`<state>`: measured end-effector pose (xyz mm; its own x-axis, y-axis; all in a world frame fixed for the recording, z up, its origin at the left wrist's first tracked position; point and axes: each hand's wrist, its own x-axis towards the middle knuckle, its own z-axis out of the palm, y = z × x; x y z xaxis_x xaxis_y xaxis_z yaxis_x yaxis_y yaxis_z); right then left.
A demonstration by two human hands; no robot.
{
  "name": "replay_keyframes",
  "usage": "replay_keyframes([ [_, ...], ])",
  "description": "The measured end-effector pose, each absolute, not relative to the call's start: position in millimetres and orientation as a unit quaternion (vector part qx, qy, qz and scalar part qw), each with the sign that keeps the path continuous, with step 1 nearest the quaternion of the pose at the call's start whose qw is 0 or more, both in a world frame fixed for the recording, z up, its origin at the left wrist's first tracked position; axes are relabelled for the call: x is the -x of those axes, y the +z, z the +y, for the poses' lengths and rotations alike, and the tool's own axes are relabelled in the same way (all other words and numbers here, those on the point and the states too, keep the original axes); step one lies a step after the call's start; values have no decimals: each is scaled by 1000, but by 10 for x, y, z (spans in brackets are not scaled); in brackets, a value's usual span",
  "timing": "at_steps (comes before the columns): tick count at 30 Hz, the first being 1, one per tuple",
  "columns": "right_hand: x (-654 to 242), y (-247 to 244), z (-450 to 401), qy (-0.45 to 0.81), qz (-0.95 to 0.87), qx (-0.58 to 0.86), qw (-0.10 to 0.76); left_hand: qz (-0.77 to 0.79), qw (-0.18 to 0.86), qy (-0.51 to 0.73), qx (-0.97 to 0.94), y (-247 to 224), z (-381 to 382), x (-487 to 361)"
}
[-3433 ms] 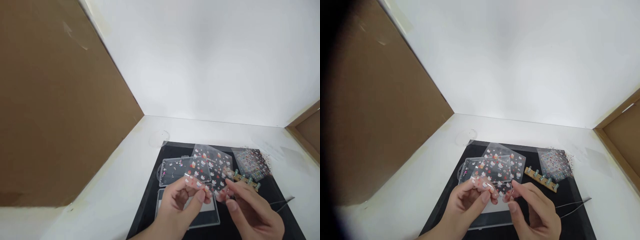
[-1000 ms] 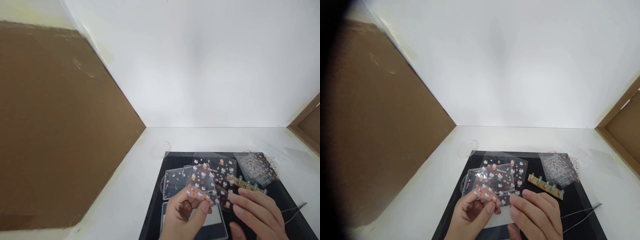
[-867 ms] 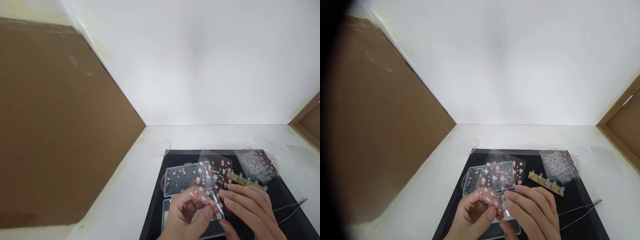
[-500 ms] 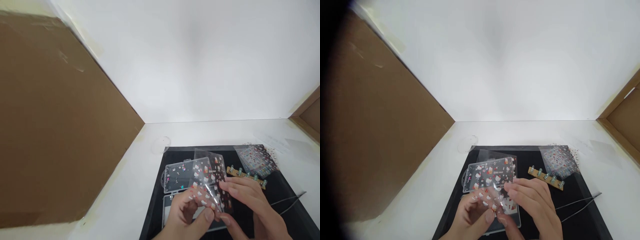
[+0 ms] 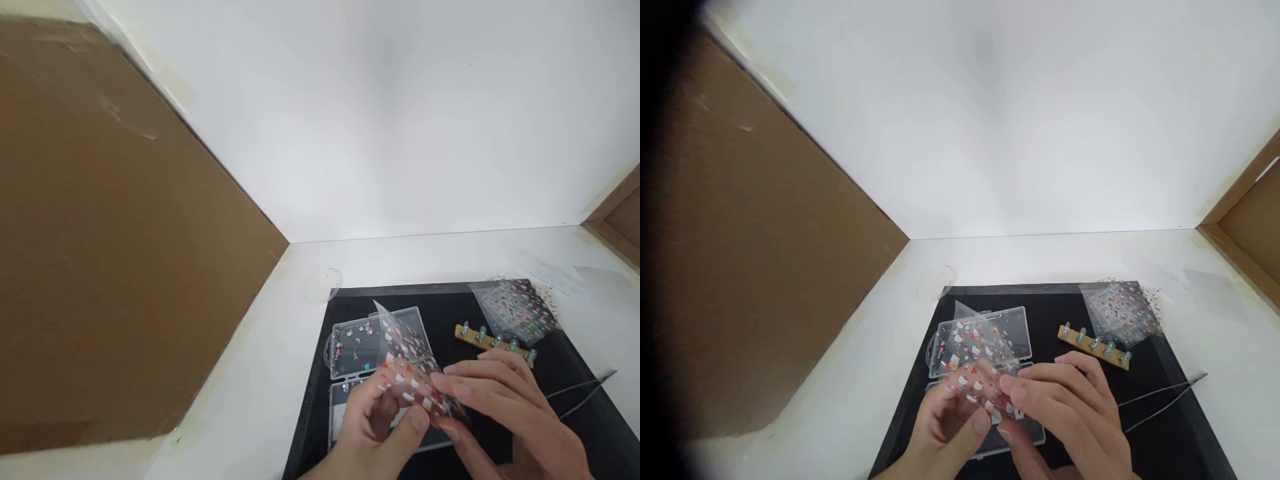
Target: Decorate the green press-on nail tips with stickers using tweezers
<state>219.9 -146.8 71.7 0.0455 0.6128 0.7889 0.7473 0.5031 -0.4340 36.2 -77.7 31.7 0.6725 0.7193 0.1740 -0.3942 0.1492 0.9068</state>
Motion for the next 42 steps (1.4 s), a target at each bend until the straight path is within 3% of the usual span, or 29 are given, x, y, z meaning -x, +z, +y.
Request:
replay_keyframes([
  [7, -2143, 665, -1512, 57, -687, 475, 547, 148, 489, 492, -705, 333, -749, -430],
  [19, -2111, 674, -1517, 69, -702, 477, 524, 139, 326, 561, -748, 480, -727, -498],
  [42, -2106, 670, -1508, 100, -693, 473, 535, 176, 285, 551, -764, 498, -749, -475],
])
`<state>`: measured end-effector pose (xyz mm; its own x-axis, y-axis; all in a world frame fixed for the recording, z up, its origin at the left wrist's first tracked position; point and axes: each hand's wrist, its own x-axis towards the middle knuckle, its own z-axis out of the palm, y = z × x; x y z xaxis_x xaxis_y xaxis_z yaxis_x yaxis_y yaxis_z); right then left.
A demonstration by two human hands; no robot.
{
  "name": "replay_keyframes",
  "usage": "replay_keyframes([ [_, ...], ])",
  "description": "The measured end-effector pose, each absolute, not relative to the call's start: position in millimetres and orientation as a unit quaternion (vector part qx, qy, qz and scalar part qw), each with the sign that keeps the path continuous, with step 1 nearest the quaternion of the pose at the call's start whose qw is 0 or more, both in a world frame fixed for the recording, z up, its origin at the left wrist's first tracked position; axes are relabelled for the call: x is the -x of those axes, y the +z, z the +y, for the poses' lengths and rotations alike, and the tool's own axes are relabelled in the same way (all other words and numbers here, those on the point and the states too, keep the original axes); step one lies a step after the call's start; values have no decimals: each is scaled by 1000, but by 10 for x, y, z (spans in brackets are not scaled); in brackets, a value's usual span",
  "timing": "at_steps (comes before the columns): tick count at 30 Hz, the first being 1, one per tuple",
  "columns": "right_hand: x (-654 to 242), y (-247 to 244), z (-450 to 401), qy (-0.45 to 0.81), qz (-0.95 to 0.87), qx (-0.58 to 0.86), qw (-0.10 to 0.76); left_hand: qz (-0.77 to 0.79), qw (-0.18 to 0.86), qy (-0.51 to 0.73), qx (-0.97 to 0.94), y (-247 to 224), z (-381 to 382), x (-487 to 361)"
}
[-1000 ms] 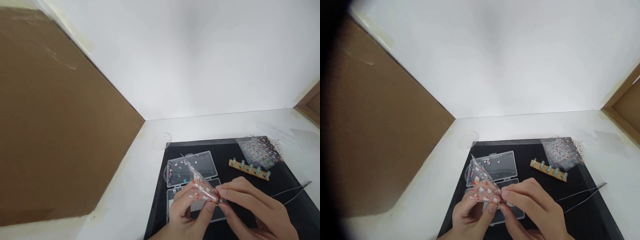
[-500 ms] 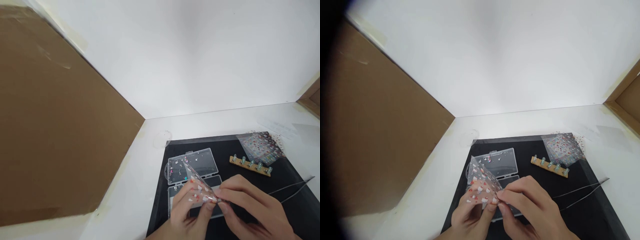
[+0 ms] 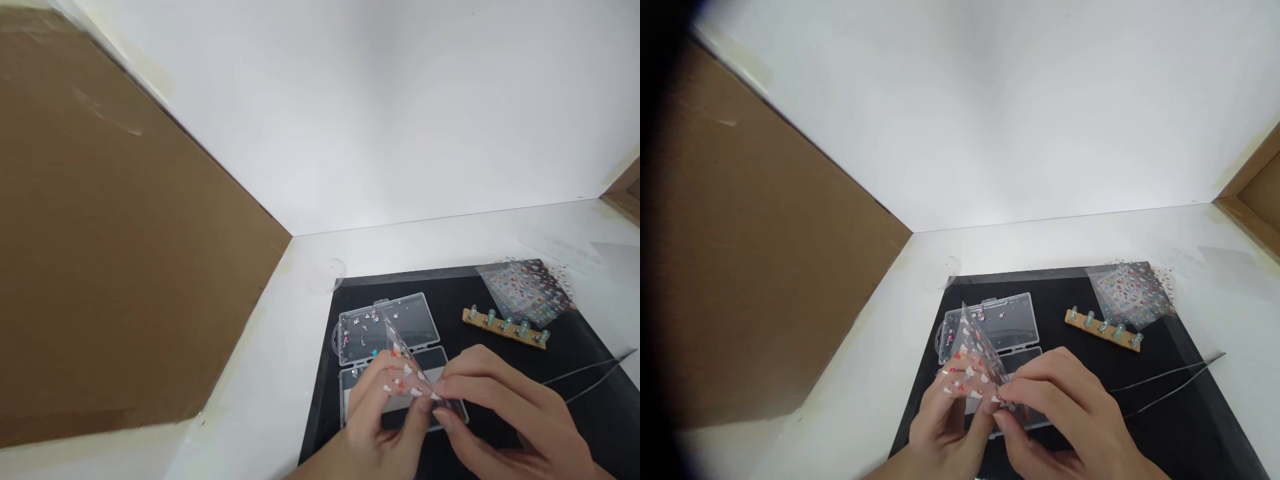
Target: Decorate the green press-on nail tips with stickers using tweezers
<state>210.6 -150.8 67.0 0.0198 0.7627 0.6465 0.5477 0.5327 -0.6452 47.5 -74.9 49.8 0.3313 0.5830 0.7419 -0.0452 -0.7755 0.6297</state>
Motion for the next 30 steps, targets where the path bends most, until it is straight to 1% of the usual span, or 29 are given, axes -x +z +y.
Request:
replay_keyframes([
  [5, -2108, 686, -1502, 141, -676, 467, 552, 165, 263, 538, -784, 441, -754, -459],
  [9, -2098, 703, -1475, 187, -643, 448, 593, 204, 220, 576, -761, 342, -793, -494],
  [12, -2102, 708, -1475, 237, -617, 449, 601, 193, 205, 577, -767, 343, -791, -513],
  [18, -2127, 739, -1468, 359, -555, 453, 598, 161, 253, 557, -775, 467, -754, -507],
  [20, -2133, 758, -1454, 392, -537, 452, 594, 161, 274, 567, -760, 458, -765, -517],
  [23, -2145, 763, -1443, 421, -507, 446, 606, 164, 300, 579, -740, 405, -777, -498],
  [26, -2170, 712, -1449, 457, -470, 428, 622, 158, 345, 524, -762, 361, -750, -400],
  [30, -2207, 602, -1462, 473, -451, 430, 623, 151, 386, 508, -755, 351, -670, -288],
])
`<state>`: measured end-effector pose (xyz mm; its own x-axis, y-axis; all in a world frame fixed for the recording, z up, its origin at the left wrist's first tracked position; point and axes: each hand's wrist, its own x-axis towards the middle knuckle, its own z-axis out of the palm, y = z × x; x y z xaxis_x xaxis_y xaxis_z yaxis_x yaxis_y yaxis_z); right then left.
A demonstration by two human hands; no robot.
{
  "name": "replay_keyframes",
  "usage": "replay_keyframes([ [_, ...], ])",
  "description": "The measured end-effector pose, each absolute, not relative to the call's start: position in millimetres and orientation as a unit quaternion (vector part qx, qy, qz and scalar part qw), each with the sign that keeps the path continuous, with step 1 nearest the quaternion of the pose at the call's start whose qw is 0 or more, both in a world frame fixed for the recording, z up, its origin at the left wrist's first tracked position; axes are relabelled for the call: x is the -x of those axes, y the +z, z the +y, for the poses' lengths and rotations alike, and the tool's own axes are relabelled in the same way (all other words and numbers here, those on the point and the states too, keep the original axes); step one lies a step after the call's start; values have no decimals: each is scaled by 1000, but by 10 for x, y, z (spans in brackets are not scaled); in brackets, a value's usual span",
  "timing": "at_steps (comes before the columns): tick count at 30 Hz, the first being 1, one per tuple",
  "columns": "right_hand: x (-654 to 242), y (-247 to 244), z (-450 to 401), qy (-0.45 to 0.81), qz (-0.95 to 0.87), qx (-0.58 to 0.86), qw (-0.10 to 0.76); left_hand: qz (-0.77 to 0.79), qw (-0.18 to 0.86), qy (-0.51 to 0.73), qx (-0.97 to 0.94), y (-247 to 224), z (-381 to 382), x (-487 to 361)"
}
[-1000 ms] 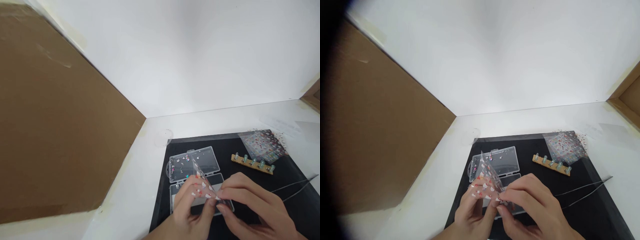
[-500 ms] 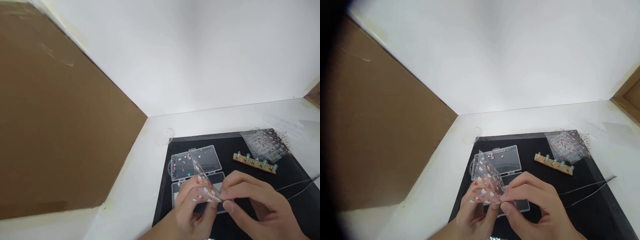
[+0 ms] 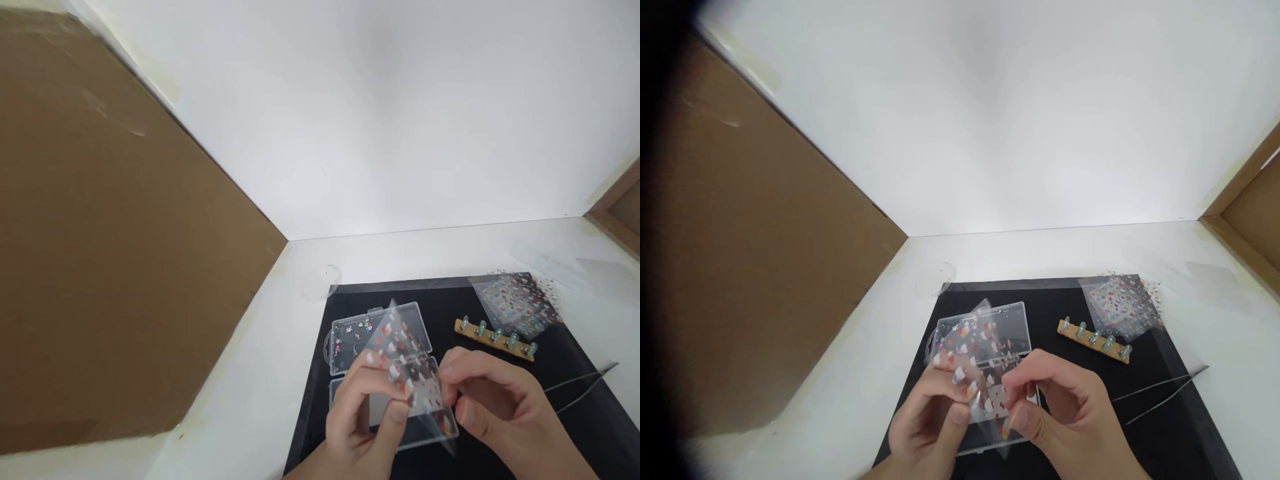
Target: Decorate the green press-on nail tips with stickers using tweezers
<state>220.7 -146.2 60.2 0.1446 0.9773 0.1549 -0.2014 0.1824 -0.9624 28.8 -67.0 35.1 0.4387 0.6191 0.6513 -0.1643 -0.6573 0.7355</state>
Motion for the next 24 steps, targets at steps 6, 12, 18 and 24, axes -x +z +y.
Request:
replay_keyframes([
  [6, -2214, 581, -1448, 447, -441, 465, 624, 184, 382, 553, -717, 407, -608, -391],
  [12, -2242, 512, -1459, 463, -451, 461, 608, 191, 362, 550, -728, 438, -619, -415],
  [18, -2166, 456, -1519, 439, -413, 505, 618, 165, 352, 550, -739, 472, -621, -388],
  [24, -2235, 429, -1495, 430, -523, 452, 581, 197, 361, 540, -734, 453, -613, -392],
])
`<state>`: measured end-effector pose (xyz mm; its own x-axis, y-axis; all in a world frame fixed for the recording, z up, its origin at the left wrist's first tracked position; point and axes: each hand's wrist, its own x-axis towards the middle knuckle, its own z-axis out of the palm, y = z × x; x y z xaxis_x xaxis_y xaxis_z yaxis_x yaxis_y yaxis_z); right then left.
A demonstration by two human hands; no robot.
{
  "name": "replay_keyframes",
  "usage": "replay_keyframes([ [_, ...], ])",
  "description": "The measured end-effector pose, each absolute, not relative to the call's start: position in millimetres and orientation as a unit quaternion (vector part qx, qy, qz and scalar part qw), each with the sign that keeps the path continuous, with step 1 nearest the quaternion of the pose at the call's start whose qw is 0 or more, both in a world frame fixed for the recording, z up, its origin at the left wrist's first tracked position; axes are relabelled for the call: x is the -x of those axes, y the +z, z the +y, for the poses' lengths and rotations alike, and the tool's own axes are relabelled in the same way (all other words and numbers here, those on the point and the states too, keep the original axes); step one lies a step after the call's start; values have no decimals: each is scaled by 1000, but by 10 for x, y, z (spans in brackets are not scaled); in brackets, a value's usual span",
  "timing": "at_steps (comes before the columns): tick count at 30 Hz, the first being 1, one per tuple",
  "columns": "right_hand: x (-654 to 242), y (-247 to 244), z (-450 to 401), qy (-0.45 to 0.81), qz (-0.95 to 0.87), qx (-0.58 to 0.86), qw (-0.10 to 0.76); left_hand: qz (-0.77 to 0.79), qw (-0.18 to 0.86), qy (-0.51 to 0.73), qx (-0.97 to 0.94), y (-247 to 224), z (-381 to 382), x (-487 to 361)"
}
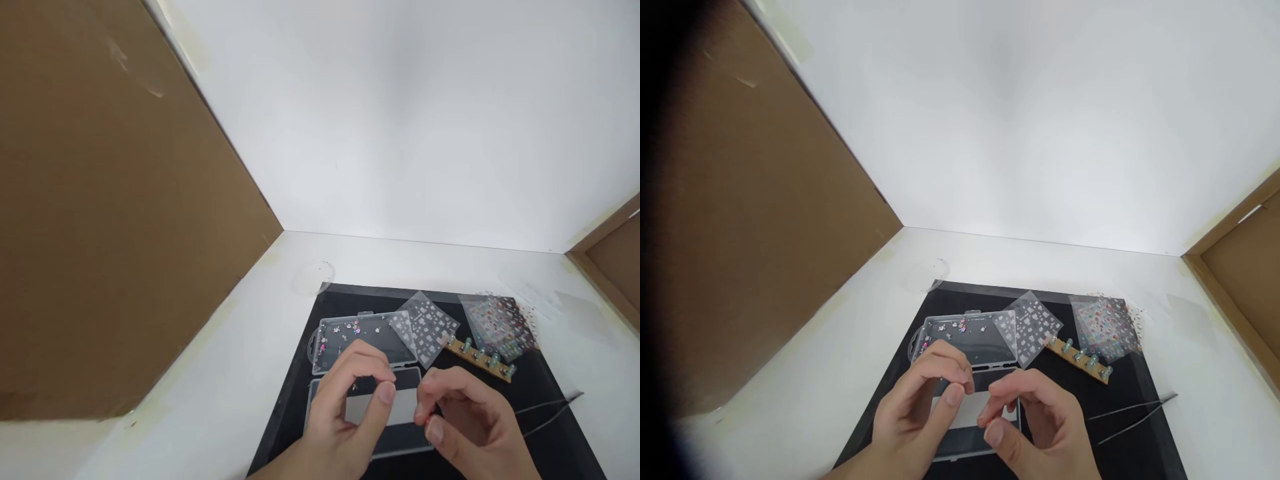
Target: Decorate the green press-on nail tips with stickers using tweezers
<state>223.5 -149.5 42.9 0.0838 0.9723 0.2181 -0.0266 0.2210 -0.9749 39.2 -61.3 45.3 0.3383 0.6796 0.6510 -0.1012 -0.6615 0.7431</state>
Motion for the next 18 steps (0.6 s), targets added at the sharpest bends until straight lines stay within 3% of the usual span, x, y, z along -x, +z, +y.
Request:
replay_keyframes([
  [10, -2057, 524, -1557, 386, -436, 528, 619, 159, 347, 540, -750, 481, -634, -387],
  [18, -2228, 456, -1533, 293, -570, 490, 590, 135, 329, 531, -769, 489, -645, -359],
])
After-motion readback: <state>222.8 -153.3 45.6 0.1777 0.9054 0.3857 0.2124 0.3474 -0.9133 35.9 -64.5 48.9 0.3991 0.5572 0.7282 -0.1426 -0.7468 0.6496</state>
